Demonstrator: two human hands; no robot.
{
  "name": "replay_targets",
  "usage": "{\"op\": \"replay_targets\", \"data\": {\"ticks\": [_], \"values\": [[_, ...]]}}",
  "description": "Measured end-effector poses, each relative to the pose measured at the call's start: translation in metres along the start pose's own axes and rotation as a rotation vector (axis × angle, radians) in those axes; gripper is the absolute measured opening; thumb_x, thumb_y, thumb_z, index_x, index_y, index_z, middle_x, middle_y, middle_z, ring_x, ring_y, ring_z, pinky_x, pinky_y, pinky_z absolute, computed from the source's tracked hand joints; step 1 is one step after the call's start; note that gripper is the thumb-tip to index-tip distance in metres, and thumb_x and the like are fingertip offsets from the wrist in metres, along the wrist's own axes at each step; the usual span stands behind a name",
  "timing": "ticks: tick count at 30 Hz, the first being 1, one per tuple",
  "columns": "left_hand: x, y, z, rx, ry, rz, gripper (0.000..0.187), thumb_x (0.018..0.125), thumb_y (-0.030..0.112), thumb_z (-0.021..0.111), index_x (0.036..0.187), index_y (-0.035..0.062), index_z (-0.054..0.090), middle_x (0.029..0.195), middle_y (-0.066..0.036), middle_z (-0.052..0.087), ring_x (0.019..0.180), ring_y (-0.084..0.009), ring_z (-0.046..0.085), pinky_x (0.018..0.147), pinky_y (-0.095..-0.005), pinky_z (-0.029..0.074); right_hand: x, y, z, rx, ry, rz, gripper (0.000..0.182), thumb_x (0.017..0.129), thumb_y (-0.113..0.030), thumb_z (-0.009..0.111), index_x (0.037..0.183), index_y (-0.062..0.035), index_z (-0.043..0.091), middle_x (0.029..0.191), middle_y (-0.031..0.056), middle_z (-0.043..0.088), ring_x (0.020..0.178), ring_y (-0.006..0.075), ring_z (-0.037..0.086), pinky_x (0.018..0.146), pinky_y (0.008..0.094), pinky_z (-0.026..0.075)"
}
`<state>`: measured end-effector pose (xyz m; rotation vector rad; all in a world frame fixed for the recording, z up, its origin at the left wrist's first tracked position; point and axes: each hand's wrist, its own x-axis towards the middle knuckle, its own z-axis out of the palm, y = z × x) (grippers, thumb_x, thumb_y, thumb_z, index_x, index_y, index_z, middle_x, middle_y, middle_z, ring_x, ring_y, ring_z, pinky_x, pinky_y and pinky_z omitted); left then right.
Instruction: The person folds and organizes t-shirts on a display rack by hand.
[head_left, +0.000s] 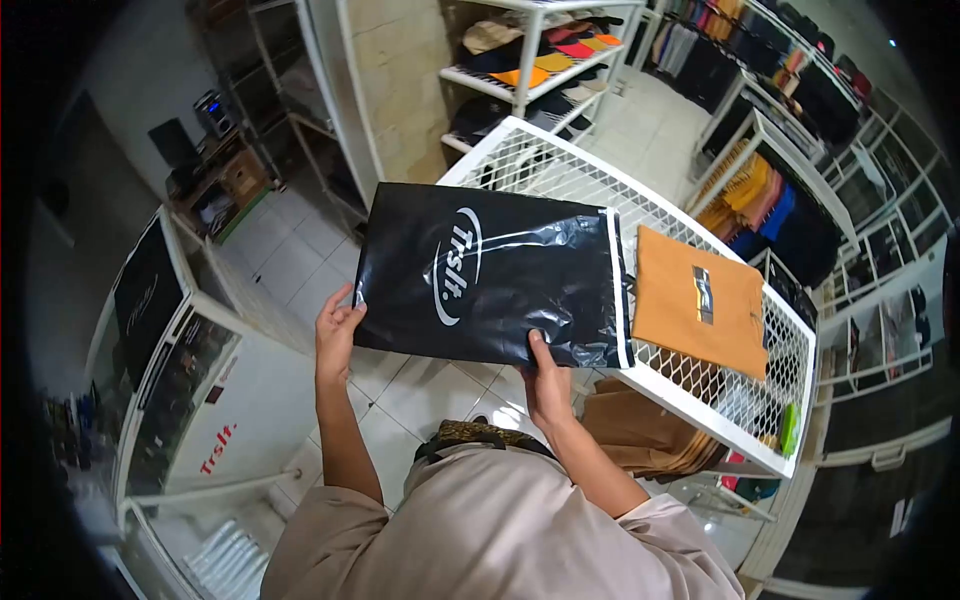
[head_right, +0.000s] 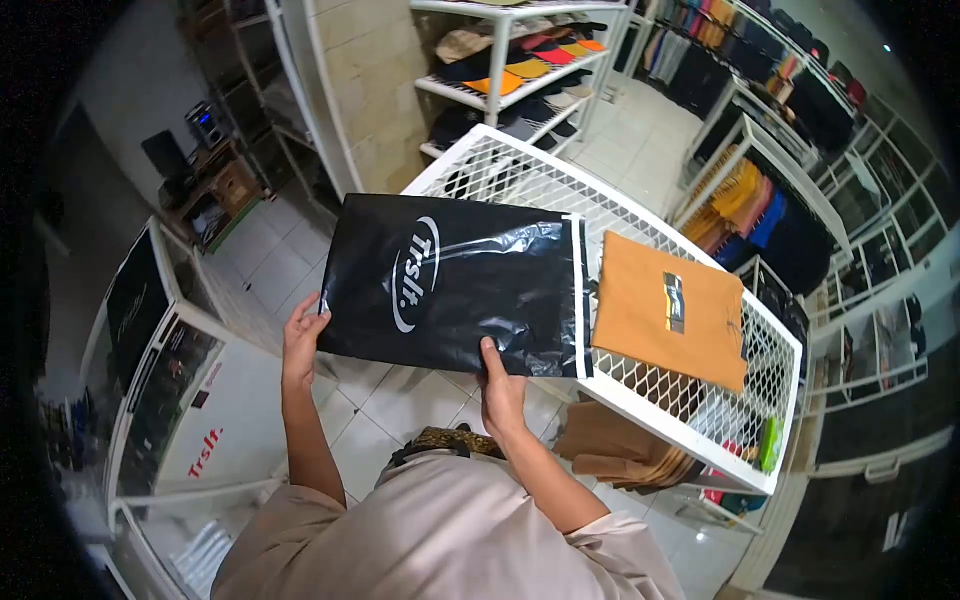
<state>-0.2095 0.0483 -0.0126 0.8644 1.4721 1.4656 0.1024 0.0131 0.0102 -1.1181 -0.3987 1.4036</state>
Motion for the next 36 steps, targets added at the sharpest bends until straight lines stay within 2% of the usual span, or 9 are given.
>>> {"op": "replay_targets", "data": {"ticks": [6,10,17,23,24,25,28,32,36], "values": [[-0.059,-0.106,-0.046,0.295,-0.028,-0.194,0.064,0.091,0.019,0.079,0.147,0.0016,0.052,0.087,-0.004,0.071,0.086,-0.0121,0.066,0.079,-0.0320,0.054,0.009,-0.001,0.024,0.008,-0.239,-0.179,0.031,0.093,-0.015,0.074,0.120,-0.0028,0.064,0.113,0.0027,0.066,0.104,0.0144,0.063,0.089,0.0302,0.050],[-0.130,-0.104,-0.032,0.765,-0.097,-0.232,0.085,0.084,0.036,0.084,0.152,0.0027,0.045,0.114,-0.020,0.074,0.105,-0.0271,0.072,0.094,-0.0377,0.055,0.010,-0.006,0.038,-0.272,-0.478,-0.212,0.018,0.085,-0.008,0.071,0.102,-0.0017,0.070,0.097,0.0012,0.066,0.089,0.0142,0.061,0.083,0.0296,0.049],[-0.191,-0.063,-0.051,0.430,0.154,-0.100,0.063,0.096,0.028,0.074,0.149,0.0054,0.050,0.117,-0.015,0.071,0.102,-0.0201,0.068,0.095,-0.0362,0.054,0.000,-0.012,0.063,-0.498,-0.896,0.026,0.026,0.080,-0.023,0.070,0.090,0.0004,0.071,0.088,0.0020,0.067,0.084,0.0166,0.062,0.081,0.0313,0.048],[-0.199,-0.019,-0.093,0.106,0.308,0.077,0.066,0.098,0.025,0.072,0.153,0.0035,0.042,0.134,-0.014,0.063,0.119,-0.0192,0.061,0.105,-0.0356,0.047,-0.054,0.003,0.105,-0.551,-1.296,0.071,0.017,0.072,-0.009,0.066,0.089,-0.0040,0.065,0.081,0.0000,0.061,0.077,0.0133,0.056,0.069,0.0294,0.044],[-0.198,-0.021,-0.102,0.019,0.318,0.150,0.072,0.096,0.028,0.074,0.155,0.0039,0.039,0.140,-0.018,0.057,0.129,-0.0253,0.055,0.111,-0.0388,0.042,-0.059,0.001,0.115,-0.610,-1.416,0.120,0.019,0.071,-0.007,0.066,0.091,-0.0038,0.065,0.083,0.0002,0.061,0.080,0.0130,0.057,0.071,0.0290,0.045],[-0.197,-0.022,-0.114,-0.064,0.325,0.225,0.079,0.094,0.031,0.076,0.157,0.0044,0.036,0.147,-0.022,0.052,0.139,-0.0315,0.049,0.117,-0.0420,0.037,-0.068,0.003,0.123,-0.611,-1.409,0.154,0.022,0.070,-0.007,0.066,0.092,-0.0031,0.065,0.086,-0.0001,0.061,0.082,0.0133,0.057,0.073,0.0293,0.045],[-0.194,-0.024,-0.150,-0.155,0.361,0.319,0.077,0.094,0.029,0.075,0.157,0.0066,0.035,0.147,-0.019,0.052,0.143,-0.0297,0.043,0.121,-0.0407,0.031,-0.096,0.008,0.154,-0.485,-1.441,0.102,0.031,0.065,-0.006,0.067,0.096,-0.0008,0.067,0.092,-0.0007,0.062,0.087,0.0150,0.056,0.077,0.0304,0.046],[-0.200,-0.020,-0.202,-0.315,0.313,0.348,0.065,0.092,0.018,0.076,0.148,0.0063,0.046,0.146,-0.006,0.053,0.136,-0.0185,0.047,0.114,-0.0338,0.035,-0.074,0.041,0.199,-0.459,-1.456,0.234,0.036,0.061,-0.005,0.065,0.096,0.0012,0.070,0.091,0.0020,0.066,0.081,0.0169,0.060,0.076,0.0292,0.049],[-0.206,0.042,-0.236,-0.309,0.383,0.523,0.053,0.092,0.015,0.076,0.140,0.0059,0.057,0.125,-0.001,0.065,0.120,-0.0136,0.056,0.106,-0.0314,0.041,-0.069,0.072,0.265,-0.451,-1.513,0.167,0.039,0.065,-0.005,0.066,0.104,0.0020,0.070,0.091,0.0042,0.069,0.080,0.0174,0.064,0.076,0.0293,0.052]]}}
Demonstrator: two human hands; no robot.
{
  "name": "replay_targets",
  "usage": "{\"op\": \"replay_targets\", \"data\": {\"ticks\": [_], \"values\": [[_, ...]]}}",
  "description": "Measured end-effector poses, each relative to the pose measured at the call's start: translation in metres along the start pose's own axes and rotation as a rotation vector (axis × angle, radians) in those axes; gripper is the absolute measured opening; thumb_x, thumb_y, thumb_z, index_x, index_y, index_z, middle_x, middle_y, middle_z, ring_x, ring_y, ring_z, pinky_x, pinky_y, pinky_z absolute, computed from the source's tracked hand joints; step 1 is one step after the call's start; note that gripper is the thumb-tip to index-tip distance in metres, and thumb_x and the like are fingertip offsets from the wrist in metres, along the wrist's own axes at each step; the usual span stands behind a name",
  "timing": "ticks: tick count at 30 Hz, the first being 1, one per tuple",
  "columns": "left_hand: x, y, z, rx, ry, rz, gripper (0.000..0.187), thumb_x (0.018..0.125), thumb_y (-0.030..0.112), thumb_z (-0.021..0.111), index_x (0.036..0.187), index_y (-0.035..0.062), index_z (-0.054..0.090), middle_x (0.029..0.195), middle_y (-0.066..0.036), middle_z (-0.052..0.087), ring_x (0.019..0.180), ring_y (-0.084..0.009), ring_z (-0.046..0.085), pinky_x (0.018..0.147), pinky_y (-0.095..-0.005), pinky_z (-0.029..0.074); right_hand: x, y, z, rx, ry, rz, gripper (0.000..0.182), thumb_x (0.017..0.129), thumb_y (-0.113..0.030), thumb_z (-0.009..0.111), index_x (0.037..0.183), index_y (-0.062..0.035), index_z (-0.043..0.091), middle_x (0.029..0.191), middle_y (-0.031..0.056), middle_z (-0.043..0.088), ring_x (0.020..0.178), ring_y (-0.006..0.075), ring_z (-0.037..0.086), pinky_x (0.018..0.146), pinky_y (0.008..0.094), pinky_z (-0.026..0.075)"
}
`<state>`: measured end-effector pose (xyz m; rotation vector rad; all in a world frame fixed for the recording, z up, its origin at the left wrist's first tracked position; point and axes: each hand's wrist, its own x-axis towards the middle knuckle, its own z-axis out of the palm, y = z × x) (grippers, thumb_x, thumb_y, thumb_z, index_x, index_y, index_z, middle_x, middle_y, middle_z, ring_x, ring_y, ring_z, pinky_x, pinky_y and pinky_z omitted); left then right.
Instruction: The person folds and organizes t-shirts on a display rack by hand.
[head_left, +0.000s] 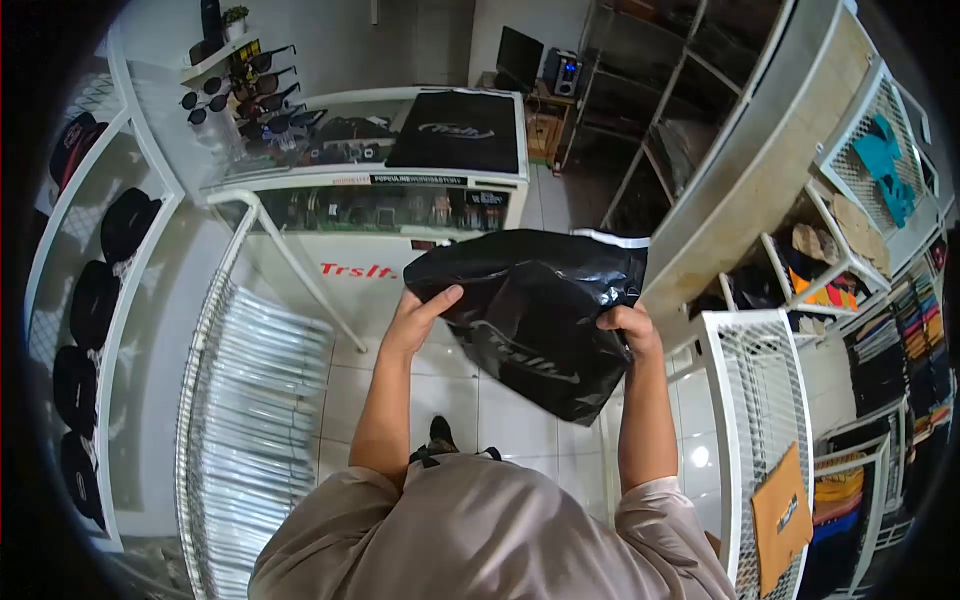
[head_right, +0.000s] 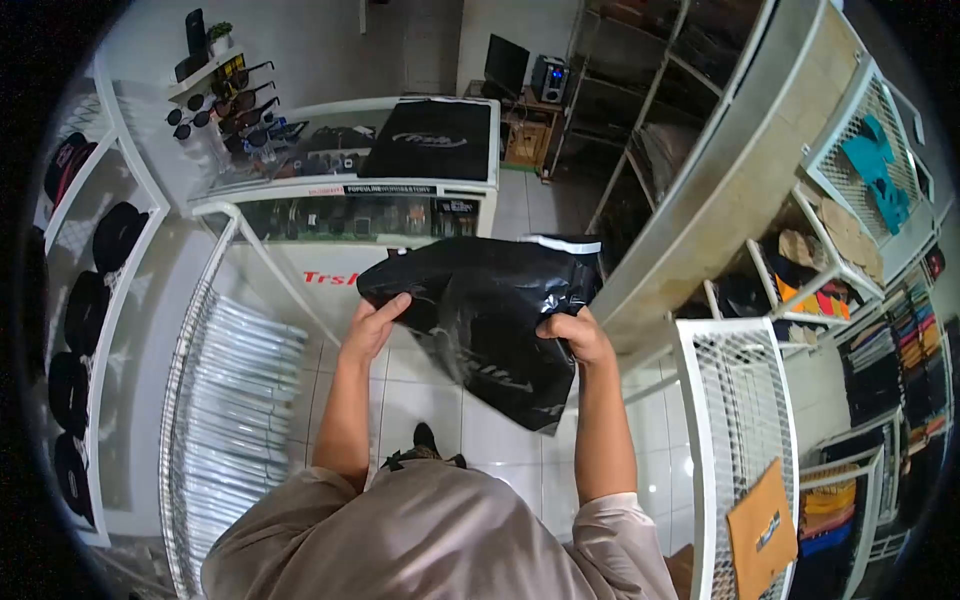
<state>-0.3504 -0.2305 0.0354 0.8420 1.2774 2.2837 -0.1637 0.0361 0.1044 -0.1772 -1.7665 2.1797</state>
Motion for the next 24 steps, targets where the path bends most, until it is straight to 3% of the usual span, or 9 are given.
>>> {"op": "replay_targets", "data": {"ticks": [1,3,4,6,8,11,18,22,24], "values": [[0.012,0.009,-0.011,0.067,0.041,0.000,0.048,0.091,0.014,0.078,0.135,0.0046,0.060,0.114,-0.001,0.068,0.109,-0.0130,0.061,0.100,-0.0300,0.047,0.019,-0.001,0.000,-0.019,-0.014,0.043,0.040,0.069,-0.005,0.066,0.108,0.0021,0.069,0.092,0.0044,0.070,0.082,0.0174,0.065,0.078,0.0297,0.052],[0.032,0.022,-0.037,0.143,0.061,-0.055,0.051,0.090,0.010,0.078,0.136,0.0041,0.058,0.119,-0.002,0.067,0.111,-0.0136,0.061,0.101,-0.0308,0.047,0.056,0.003,0.015,-0.025,0.032,0.047,0.039,0.079,-0.004,0.067,0.118,0.0012,0.066,0.095,0.0034,0.071,0.088,0.0161,0.067,0.085,0.0294,0.052],[0.041,0.026,-0.050,0.221,0.075,-0.124,0.054,0.088,0.007,0.079,0.137,0.0035,0.056,0.123,-0.003,0.066,0.113,-0.0142,0.061,0.102,-0.0316,0.047,0.074,0.009,0.008,-0.079,-0.032,0.059,0.032,0.081,-0.003,0.067,0.113,-0.0004,0.068,0.095,0.0020,0.071,0.091,0.0140,0.066,0.089,0.0283,0.050],[0.057,0.033,-0.070,0.270,0.101,-0.177,0.058,0.084,0.005,0.083,0.136,0.0028,0.056,0.121,-0.003,0.067,0.108,-0.0124,0.062,0.098,-0.0298,0.049,0.100,0.018,0.013,-0.086,0.059,0.111,0.026,0.082,-0.003,0.067,0.108,-0.0009,0.070,0.097,0.0015,0.072,0.092,0.0121,0.065,0.089,0.0278,0.050],[0.075,0.041,-0.085,0.367,-0.041,-0.100,0.060,0.083,0.004,0.083,0.137,0.0025,0.056,0.120,-0.002,0.066,0.109,-0.0129,0.062,0.099,-0.0305,0.049,0.120,0.024,0.028,-0.027,0.097,0.071,0.018,0.089,-0.007,0.069,0.105,-0.0014,0.072,0.099,0.0015,0.073,0.091,0.0110,0.065,0.087,0.0273,0.050],[0.100,0.053,-0.083,0.306,0.012,-0.041,0.055,0.088,0.005,0.079,0.138,0.0025,0.056,0.120,-0.003,0.067,0.109,-0.0123,0.062,0.097,-0.0297,0.049,0.147,0.032,0.040,0.012,0.260,0.055,0.019,0.102,-0.019,0.066,0.110,-0.0034,0.072,0.103,0.0011,0.073,0.093,0.0089,0.064,0.086,0.0250,0.048],[0.172,0.039,-0.111,0.225,0.123,-0.013,0.048,0.096,0.005,0.071,0.141,0.0020,0.054,0.123,-0.003,0.067,0.110,-0.0112,0.062,0.097,-0.0280,0.048,0.223,0.048,0.035,-0.144,0.377,-0.103,0.021,0.106,-0.021,0.060,0.110,-0.0029,0.070,0.101,-0.0038,0.068,0.091,0.0050,0.057,0.084,0.0218,0.044],[0.226,0.031,-0.121,0.280,0.164,0.124,0.050,0.099,0.002,0.064,0.147,0.0014,0.048,0.129,-0.005,0.066,0.115,-0.0119,0.061,0.099,-0.0263,0.047,0.284,0.046,0.020,-0.262,0.385,-0.204,0.025,0.107,-0.022,0.060,0.098,-0.0007,0.068,0.089,-0.0059,0.060,0.083,0.0036,0.048,0.075,0.0207,0.040],[0.247,0.029,-0.127,0.280,0.156,0.045,0.051,0.101,0.003,0.062,0.149,0.0002,0.046,0.130,-0.006,0.066,0.116,-0.0116,0.061,0.099,-0.0258,0.047,0.311,0.044,0.010,-0.300,0.359,-0.229,0.027,0.107,-0.022,0.061,0.093,0.0002,0.067,0.085,-0.0066,0.056,0.080,0.0035,0.044,0.072,0.0212,0.038]]}}
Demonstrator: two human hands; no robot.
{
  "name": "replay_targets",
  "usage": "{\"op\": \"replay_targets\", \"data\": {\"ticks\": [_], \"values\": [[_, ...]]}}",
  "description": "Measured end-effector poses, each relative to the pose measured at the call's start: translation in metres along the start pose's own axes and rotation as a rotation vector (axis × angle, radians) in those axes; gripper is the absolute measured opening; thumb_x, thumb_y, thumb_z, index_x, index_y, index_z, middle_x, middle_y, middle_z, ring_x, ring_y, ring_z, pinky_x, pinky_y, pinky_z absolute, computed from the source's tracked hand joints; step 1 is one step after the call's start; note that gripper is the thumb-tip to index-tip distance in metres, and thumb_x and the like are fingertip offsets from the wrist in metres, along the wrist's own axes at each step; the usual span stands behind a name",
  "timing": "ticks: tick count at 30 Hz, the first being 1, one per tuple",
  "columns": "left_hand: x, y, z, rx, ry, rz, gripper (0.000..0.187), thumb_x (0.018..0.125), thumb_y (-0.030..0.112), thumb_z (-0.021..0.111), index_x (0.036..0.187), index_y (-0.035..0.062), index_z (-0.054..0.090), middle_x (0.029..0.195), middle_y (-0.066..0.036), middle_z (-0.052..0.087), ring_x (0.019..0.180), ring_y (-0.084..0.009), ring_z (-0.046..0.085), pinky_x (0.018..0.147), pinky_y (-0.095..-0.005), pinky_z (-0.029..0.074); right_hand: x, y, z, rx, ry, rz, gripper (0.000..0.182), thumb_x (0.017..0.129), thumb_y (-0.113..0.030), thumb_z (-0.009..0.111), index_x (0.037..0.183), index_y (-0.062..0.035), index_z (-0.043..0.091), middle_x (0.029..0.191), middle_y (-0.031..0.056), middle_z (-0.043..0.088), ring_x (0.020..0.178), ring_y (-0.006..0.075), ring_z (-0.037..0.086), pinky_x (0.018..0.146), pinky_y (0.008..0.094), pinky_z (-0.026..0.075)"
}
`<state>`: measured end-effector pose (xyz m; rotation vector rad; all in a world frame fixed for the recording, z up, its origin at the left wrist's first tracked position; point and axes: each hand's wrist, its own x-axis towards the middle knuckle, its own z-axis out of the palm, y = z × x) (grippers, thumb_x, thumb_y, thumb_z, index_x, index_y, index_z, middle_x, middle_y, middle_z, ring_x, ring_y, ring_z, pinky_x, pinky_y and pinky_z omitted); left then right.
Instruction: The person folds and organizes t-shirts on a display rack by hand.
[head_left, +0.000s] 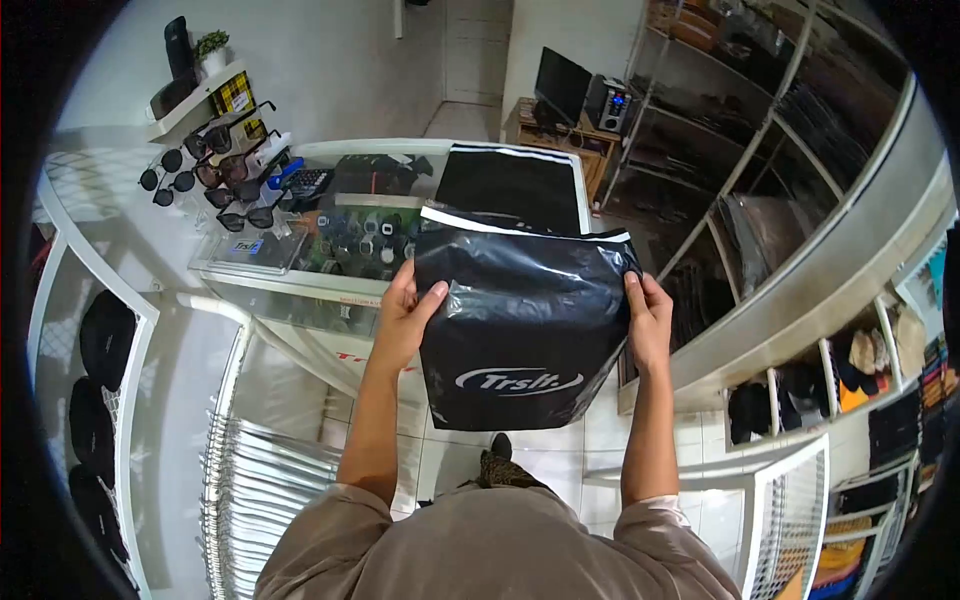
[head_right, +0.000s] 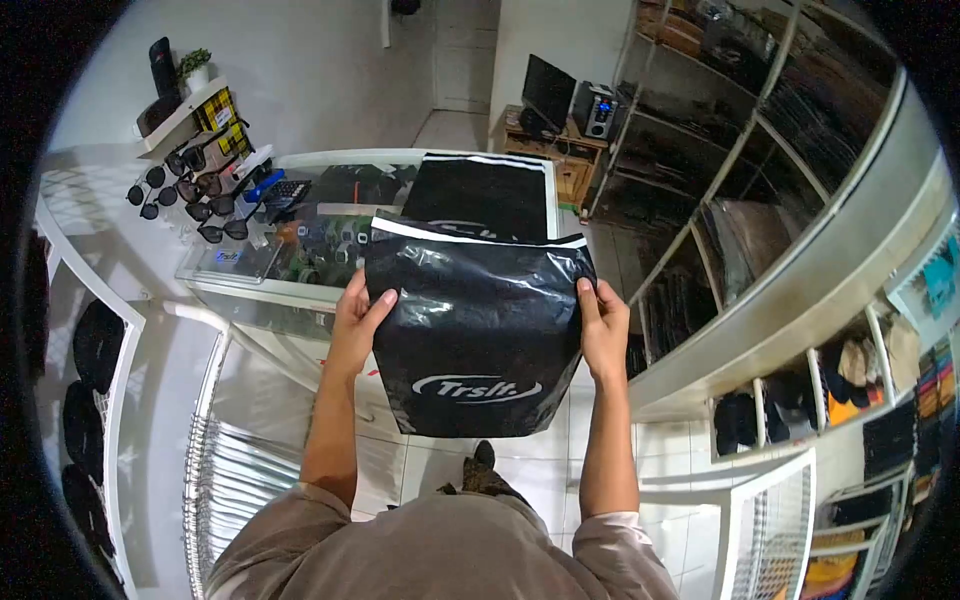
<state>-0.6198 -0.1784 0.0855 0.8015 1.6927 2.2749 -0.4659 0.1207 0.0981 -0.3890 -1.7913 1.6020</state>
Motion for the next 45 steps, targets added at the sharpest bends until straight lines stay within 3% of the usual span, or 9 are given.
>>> {"op": "replay_targets", "data": {"ticks": [7,9,16,18,20,22,25,33,45], "values": [[0.092,0.019,0.006,0.101,0.067,0.107,0.059,0.099,0.005,0.066,0.154,0.0028,0.043,0.139,-0.008,0.061,0.125,-0.0154,0.057,0.106,-0.0290,0.044,0.110,-0.006,0.024,0.020,-0.026,-0.175,0.024,0.104,-0.019,0.062,0.119,-0.0004,0.066,0.097,0.0028,0.069,0.090,0.0089,0.058,0.082,0.0257,0.046],[0.124,0.033,0.013,0.101,0.103,0.081,0.060,0.099,0.008,0.067,0.154,0.0033,0.043,0.141,-0.009,0.059,0.130,-0.0177,0.053,0.111,-0.0318,0.040,0.145,-0.015,0.028,-0.038,-0.062,-0.218,0.025,0.104,-0.020,0.064,0.118,0.0002,0.066,0.094,0.0011,0.068,0.086,0.0095,0.057,0.080,0.0261,0.045],[0.281,-0.035,-0.026,0.125,0.067,-0.037,0.041,0.094,0.015,0.076,0.127,-0.0047,0.062,0.105,-0.010,0.076,0.089,-0.0155,0.070,0.080,-0.0281,0.054,0.283,0.054,0.064,-0.091,-0.005,-0.038,0.022,0.095,-0.024,0.075,0.092,-0.0044,0.066,0.079,-0.0009,0.060,0.074,0.0092,0.052,0.068,0.0267,0.041],[0.300,-0.067,-0.038,0.165,0.074,-0.063,0.038,0.092,0.017,0.078,0.119,-0.0060,0.068,0.099,-0.010,0.077,0.084,-0.0155,0.071,0.076,-0.0287,0.055,0.324,0.125,0.062,-0.322,0.012,0.020,0.032,0.087,-0.033,0.082,0.094,-0.0034,0.075,0.086,0.0086,0.073,0.080,0.0192,0.068,0.076,0.0338,0.052],[0.315,-0.101,-0.052,0.553,0.152,-0.082,0.033,0.089,0.027,0.082,0.105,-0.0015,0.076,0.095,-0.009,0.077,0.082,-0.0155,0.070,0.076,-0.0304,0.054,0.320,0.151,0.074,-0.593,0.175,0.061,0.041,0.081,-0.041,0.085,0.099,-0.0044,0.078,0.096,0.0177,0.077,0.093,0.0299,0.074,0.089,0.0395,0.054],[0.322,-0.122,-0.062,0.602,0.185,-0.113,0.036,0.086,0.031,0.085,0.100,-0.0014,0.078,0.088,-0.008,0.076,0.076,-0.0172,0.069,0.073,-0.0303,0.054,0.304,0.149,0.080,-0.636,0.181,0.166,0.047,0.077,-0.046,0.087,0.100,-0.0055,0.078,0.098,0.0208,0.077,0.100,0.0363,0.073,0.093,0.0428,0.054],[0.317,-0.132,-0.067,0.709,0.272,-0.259,0.035,0.084,0.034,0.083,0.100,0.0028,0.080,0.098,-0.017,0.078,0.093,-0.0299,0.075,0.086,-0.0383,0.056,0.279,0.139,0.091,-0.731,0.252,0.178,0.049,0.078,-0.047,0.085,0.105,-0.0067,0.078,0.101,0.0191,0.077,0.101,0.0362,0.073,0.093,0.0433,0.054],[0.307,-0.125,-0.073,0.905,0.200,-0.290,0.032,0.082,0.034,0.084,0.102,0.0092,0.081,0.100,-0.013,0.079,0.096,-0.0301,0.075,0.087,-0.0406,0.057,0.276,0.136,0.087,-0.817,0.200,0.154,0.032,0.083,-0.026,0.073,0.110,-0.0110,0.080,0.106,0.0165,0.077,0.105,0.0341,0.073,0.095,0.0425,0.055],[0.304,-0.129,-0.067,1.068,0.256,-0.250,0.032,0.080,0.037,0.087,0.096,0.0110,0.080,0.099,-0.007,0.079,0.095,-0.0270,0.075,0.083,-0.0421,0.058,0.267,0.135,0.099,-0.828,0.316,0.222,0.023,0.087,-0.031,0.077,0.102,-0.0132,0.081,0.099,0.0095,0.079,0.097,0.0301,0.075,0.085,0.0424,0.057]]}}
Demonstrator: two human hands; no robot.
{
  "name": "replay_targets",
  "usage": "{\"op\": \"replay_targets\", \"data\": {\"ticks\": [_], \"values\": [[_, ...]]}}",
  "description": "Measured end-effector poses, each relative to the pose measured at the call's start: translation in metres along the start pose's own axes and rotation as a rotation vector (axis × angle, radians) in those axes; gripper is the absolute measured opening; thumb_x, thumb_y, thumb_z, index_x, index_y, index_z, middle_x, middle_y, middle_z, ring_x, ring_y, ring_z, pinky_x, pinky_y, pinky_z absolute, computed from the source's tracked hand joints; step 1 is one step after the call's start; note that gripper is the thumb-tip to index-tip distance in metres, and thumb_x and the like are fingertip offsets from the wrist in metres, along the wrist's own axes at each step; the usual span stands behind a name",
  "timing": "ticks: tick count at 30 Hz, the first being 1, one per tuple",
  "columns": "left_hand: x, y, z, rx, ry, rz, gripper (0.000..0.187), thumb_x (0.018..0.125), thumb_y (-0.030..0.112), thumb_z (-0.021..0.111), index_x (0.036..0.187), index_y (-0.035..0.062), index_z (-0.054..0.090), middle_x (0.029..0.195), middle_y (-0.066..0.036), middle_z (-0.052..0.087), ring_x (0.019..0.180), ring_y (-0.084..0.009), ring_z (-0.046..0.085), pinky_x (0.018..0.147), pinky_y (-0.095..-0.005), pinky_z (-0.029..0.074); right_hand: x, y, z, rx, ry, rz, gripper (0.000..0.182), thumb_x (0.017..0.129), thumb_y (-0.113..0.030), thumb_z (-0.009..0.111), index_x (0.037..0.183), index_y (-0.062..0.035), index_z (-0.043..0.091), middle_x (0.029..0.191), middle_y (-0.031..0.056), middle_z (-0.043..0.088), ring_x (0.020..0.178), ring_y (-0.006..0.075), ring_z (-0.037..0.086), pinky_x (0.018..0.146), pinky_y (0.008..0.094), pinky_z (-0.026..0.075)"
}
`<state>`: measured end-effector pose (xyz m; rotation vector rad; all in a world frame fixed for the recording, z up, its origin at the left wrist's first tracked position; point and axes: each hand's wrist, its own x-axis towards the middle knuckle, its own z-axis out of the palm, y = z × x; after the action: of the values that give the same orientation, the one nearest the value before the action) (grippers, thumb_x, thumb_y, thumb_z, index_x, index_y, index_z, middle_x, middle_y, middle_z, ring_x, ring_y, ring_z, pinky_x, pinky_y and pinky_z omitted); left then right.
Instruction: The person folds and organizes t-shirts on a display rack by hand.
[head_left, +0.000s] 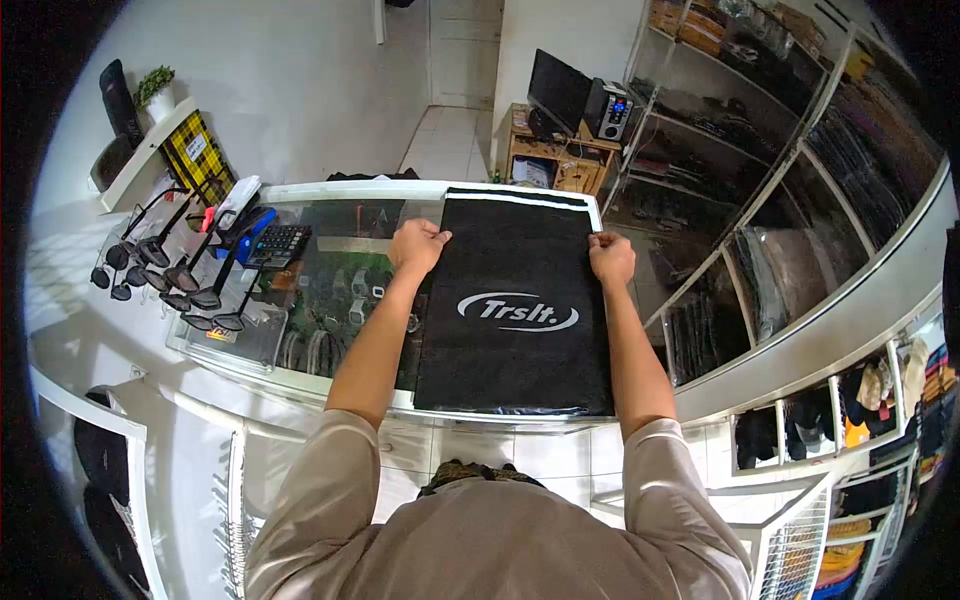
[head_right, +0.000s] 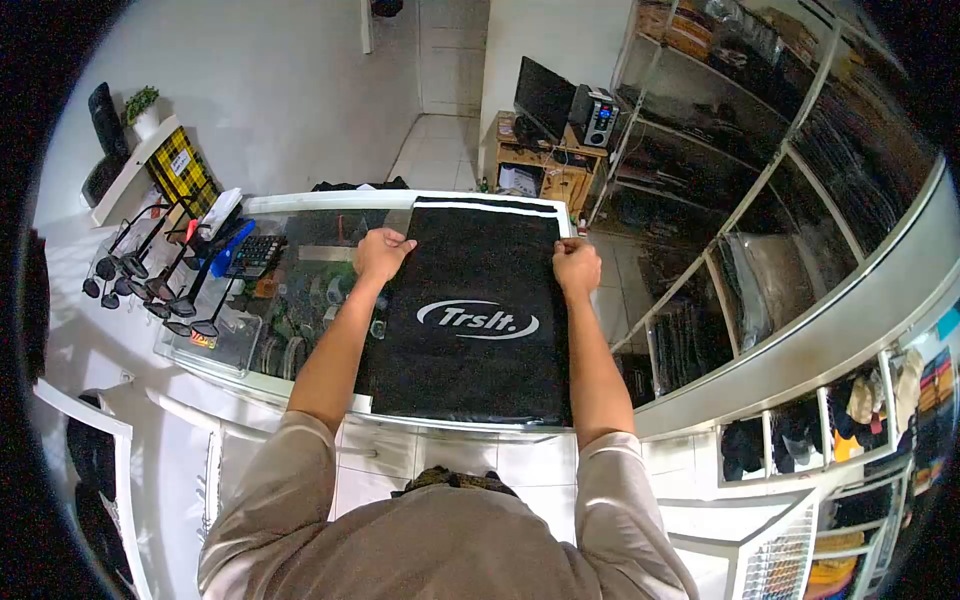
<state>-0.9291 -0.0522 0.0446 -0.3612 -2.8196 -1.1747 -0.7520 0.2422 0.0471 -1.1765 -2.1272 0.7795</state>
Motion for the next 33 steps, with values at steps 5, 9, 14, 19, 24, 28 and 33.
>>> {"op": "replay_targets", "data": {"ticks": [5,9,14,19,24,28,33], "values": [[-0.001,0.000,-0.001,-0.001,-0.006,0.002,0.029,0.082,0.036,0.084,0.096,0.0114,0.080,0.097,-0.008,0.079,0.092,-0.0298,0.075,0.081,-0.0439,0.058,0.003,-0.002,-0.003,0.014,-0.030,-0.018,0.034,0.088,-0.037,0.077,0.108,-0.0100,0.079,0.103,0.0125,0.078,0.100,0.0296,0.074,0.088,0.0418,0.056],[-0.009,-0.023,-0.021,-0.026,-0.119,0.143,0.048,0.086,0.048,0.078,0.110,0.0070,0.076,0.105,-0.015,0.077,0.098,-0.0322,0.074,0.086,-0.0430,0.056,-0.007,0.017,-0.028,0.044,-0.139,-0.124,0.052,0.089,-0.045,0.077,0.119,-0.0033,0.074,0.108,0.0192,0.076,0.102,0.0296,0.074,0.090,0.0407,0.055],[-0.163,0.002,-0.106,0.074,-0.117,0.132,0.054,0.091,0.051,0.073,0.122,0.0062,0.072,0.102,-0.018,0.074,0.097,-0.0372,0.070,0.084,-0.0472,0.054,-0.141,0.024,-0.126,0.057,-0.211,-0.261,0.045,0.092,-0.036,0.076,0.123,-0.0034,0.071,0.107,0.0192,0.072,0.090,0.0309,0.072,0.079,0.0405,0.056],[-0.260,0.018,-0.084,0.018,0.111,0.575,0.030,0.099,0.021,0.065,0.125,0.0075,0.071,0.131,-0.015,0.063,0.125,-0.0367,0.056,0.106,-0.0494,0.042,-0.245,0.012,-0.134,-0.133,-0.062,-0.560,0.040,0.096,-0.030,0.069,0.130,-0.0088,0.069,0.136,0.0170,0.060,0.129,0.0357,0.053,0.109,0.0510,0.037],[-0.269,0.006,-0.068,0.185,-0.125,0.575,0.047,0.106,0.023,0.050,0.151,0.0114,0.053,0.157,-0.020,0.045,0.149,-0.0401,0.036,0.121,-0.0580,0.027,-0.261,0.030,-0.106,-0.379,-0.094,-0.656,0.051,0.101,-0.041,0.057,0.145,-0.0126,0.060,0.155,0.0194,0.046,0.146,0.0401,0.038,0.118,0.0620,0.023],[-0.267,-0.013,-0.061,0.287,-0.133,0.557,0.048,0.108,0.025,0.044,0.152,0.0065,0.050,0.160,-0.021,0.042,0.151,-0.0386,0.034,0.121,-0.0594,0.024,-0.260,0.042,-0.105,-0.435,-0.105,-0.579,0.057,0.102,-0.045,0.053,0.149,-0.0129,0.055,0.158,0.0217,0.043,0.147,0.0422,0.038,0.118,0.0643,0.023],[-0.267,-0.017,-0.059,0.426,-0.092,0.527,0.053,0.109,0.027,0.039,0.156,0.0033,0.041,0.163,-0.020,0.036,0.153,-0.0370,0.031,0.121,-0.0641,0.021,-0.258,0.049,-0.108,-0.450,-0.112,-0.542,0.058,0.104,-0.042,0.050,0.153,-0.0109,0.050,0.161,0.0197,0.041,0.148,0.0414,0.037,0.120,0.0630,0.024]]}}
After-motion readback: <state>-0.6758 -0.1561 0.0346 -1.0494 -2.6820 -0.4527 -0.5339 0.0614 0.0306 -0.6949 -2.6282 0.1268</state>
